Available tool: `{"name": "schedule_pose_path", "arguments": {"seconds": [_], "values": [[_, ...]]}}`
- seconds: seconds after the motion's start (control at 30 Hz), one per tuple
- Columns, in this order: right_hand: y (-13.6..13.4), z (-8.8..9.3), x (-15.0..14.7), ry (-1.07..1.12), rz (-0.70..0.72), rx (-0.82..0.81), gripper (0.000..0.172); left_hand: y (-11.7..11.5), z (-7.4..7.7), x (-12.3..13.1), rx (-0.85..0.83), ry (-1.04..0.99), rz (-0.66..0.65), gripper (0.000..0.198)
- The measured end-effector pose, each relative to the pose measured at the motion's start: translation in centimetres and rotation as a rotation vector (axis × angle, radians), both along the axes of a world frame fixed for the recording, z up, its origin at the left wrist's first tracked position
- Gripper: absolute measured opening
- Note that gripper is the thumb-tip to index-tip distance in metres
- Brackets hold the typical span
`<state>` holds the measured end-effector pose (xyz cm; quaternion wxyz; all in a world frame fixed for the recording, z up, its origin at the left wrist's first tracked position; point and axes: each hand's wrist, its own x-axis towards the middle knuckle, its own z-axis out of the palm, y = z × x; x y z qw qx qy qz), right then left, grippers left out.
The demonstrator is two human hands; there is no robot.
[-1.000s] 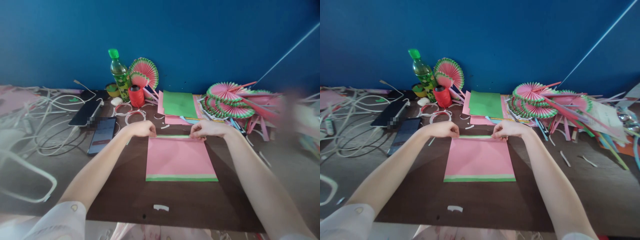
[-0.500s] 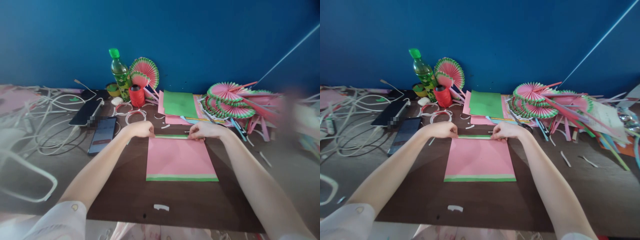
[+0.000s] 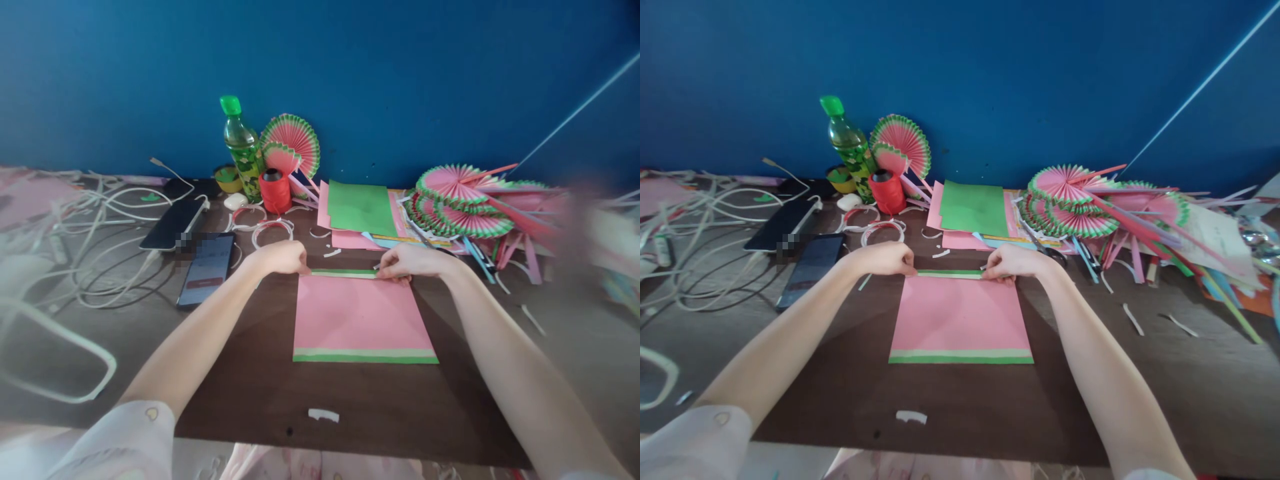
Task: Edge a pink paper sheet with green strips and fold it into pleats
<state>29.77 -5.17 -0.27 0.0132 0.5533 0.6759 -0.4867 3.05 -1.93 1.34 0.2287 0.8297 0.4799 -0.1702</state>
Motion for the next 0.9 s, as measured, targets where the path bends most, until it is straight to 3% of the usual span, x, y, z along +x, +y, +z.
{"name": "schedule_pose_path", "arguments": {"seconds": [0.9], "values": [[0.23, -0.16, 0.15, 0.013, 0.016, -0.004, 0.025, -0.36, 0.14, 0.4, 0.005, 0.008, 0.025, 0.029]]}}
